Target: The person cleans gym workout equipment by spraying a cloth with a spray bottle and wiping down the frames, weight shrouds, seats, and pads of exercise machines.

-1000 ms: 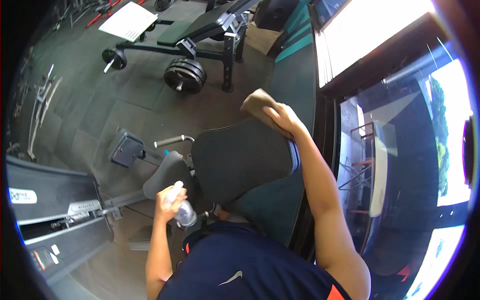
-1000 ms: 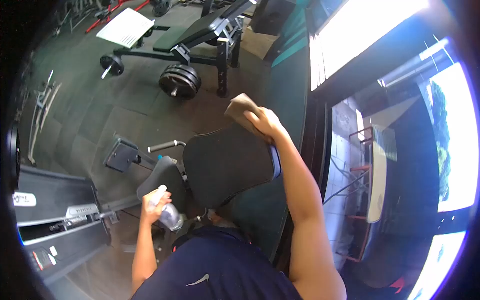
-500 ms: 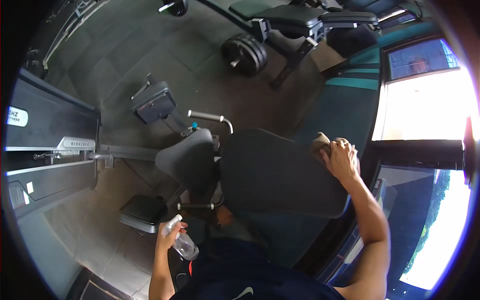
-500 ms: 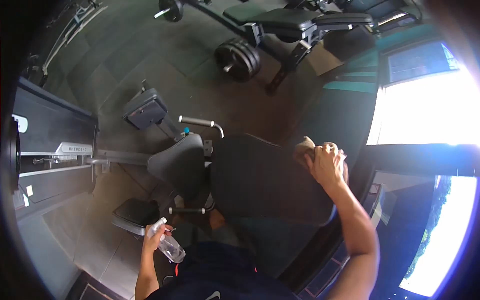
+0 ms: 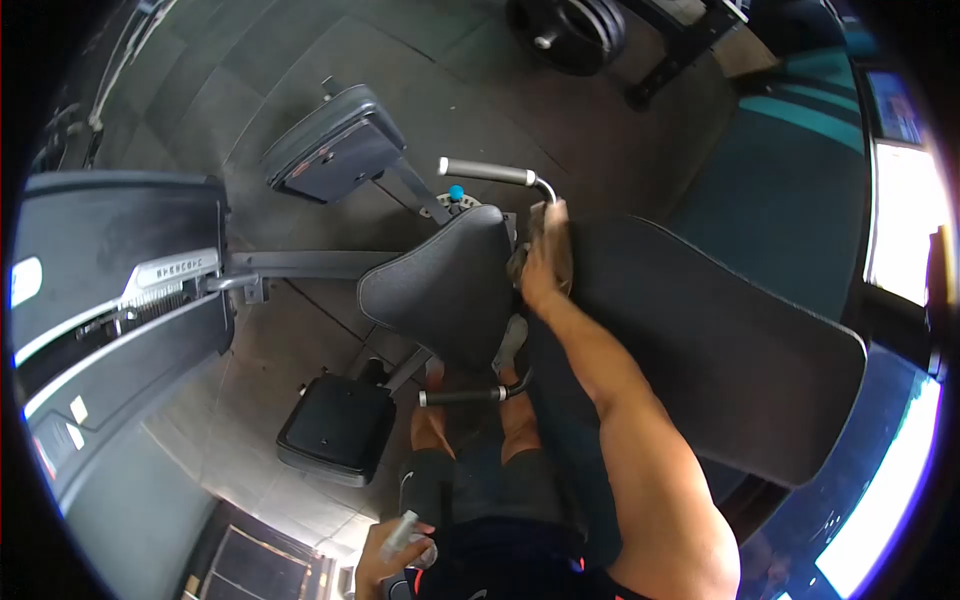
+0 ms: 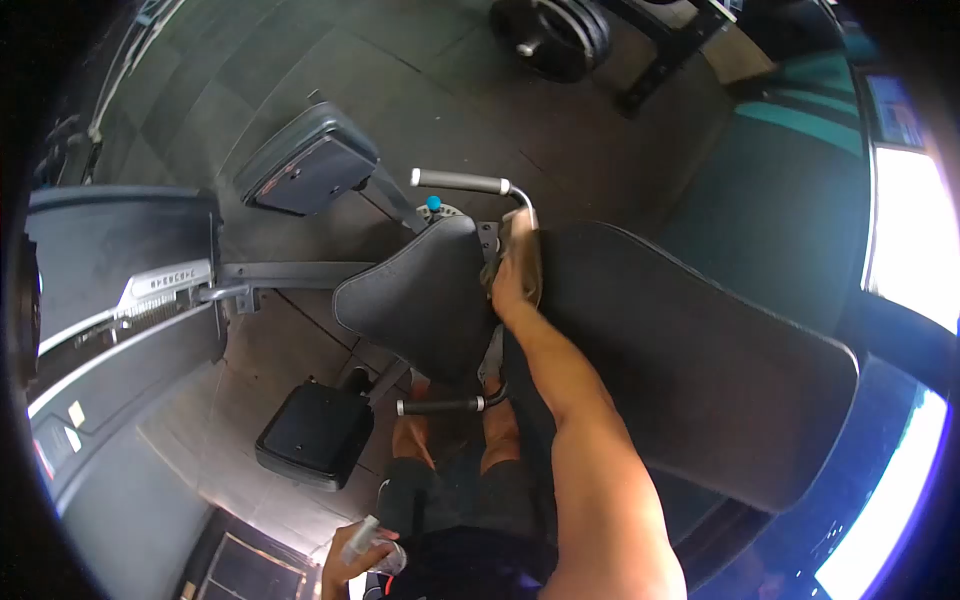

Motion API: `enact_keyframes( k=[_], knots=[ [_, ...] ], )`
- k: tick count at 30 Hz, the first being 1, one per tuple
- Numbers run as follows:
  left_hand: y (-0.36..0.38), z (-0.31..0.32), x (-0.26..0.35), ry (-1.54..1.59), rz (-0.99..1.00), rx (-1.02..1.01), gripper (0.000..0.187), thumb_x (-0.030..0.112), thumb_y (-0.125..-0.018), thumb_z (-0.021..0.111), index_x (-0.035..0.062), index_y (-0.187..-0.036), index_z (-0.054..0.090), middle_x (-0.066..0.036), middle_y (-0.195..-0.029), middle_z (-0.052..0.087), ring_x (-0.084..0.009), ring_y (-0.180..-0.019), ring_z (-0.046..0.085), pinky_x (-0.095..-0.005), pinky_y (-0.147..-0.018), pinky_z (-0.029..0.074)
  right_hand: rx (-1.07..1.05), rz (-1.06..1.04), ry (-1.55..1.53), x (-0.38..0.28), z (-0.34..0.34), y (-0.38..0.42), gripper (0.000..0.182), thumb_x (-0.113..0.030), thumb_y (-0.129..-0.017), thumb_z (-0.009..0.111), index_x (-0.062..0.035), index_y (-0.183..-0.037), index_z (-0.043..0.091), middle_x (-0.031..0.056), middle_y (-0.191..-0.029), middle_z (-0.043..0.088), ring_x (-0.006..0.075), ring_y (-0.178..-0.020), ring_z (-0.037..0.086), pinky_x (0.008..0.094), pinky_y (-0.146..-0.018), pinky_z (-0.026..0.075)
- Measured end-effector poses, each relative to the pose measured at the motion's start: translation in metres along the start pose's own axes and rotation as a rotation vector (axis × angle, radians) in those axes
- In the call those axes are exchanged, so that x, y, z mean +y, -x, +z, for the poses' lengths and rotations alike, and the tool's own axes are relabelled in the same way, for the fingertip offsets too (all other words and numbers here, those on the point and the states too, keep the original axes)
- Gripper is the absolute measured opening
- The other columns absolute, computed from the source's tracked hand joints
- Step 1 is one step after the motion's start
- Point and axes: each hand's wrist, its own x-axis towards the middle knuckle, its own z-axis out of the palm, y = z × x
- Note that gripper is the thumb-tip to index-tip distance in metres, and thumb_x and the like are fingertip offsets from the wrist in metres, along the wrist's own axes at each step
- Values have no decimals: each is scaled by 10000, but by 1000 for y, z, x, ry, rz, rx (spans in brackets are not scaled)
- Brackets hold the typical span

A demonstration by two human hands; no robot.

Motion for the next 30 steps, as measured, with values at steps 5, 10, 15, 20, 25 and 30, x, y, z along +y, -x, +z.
enact_keyframes(
  k=[5,10,15,20,25,30],
  knots=[
    [-1,-18,30,-88,130,-66,143,100,-844,727,-11,-931,703,-102,-833,732,-140,-768,688,-281,-714,537,33,-226,-359,12,-15,176,509,-176,-963,438,20,-1433,419,197,-1454,463,386,-1335,442,450,-1115,354],
    [-5,-38,53,-279,364,-132,248,232,-877,659,-15,-871,681,-143,-784,731,-231,-752,727,-336,-668,553,188,938,-1146,244,-189,341,479,-275,-953,530,-105,-1398,487,132,-1506,409,339,-1356,424,439,-1069,399],
    [0,-27,94,-546,522,-226,287,286,-887,667,1,-863,683,-136,-790,721,-241,-743,711,-350,-685,541,284,1079,-151,264,-203,416,475,-256,-902,533,-136,-1360,565,94,-1565,340,414,-1427,286,708,-1096,196],
    [8,-19,99,-649,601,-206,318,318,-901,675,4,-853,673,-115,-787,710,-229,-732,693,-360,-684,528,426,1104,-388,218,-178,481,535,-285,-867,605,-160,-1384,549,132,-1548,359,437,-1394,341,654,-1078,299],
    [18,-3,92,-770,509,-233,356,353,-921,648,-1,-882,664,-116,-791,726,-183,-743,694,-319,-690,532,1059,1589,-1211,289,-132,504,414,-309,-988,520,1,-1250,598,265,-1249,580,495,-1107,548,512,-944,437],
    [22,24,63,-880,370,-300,281,300,-904,677,19,-893,678,-100,-817,721,-183,-777,695,-319,-712,531,1592,1586,-1163,183,-114,446,318,-228,-1014,491,14,-1141,655,236,-1065,651,433,-1015,614,448,-880,470]
  ],
)
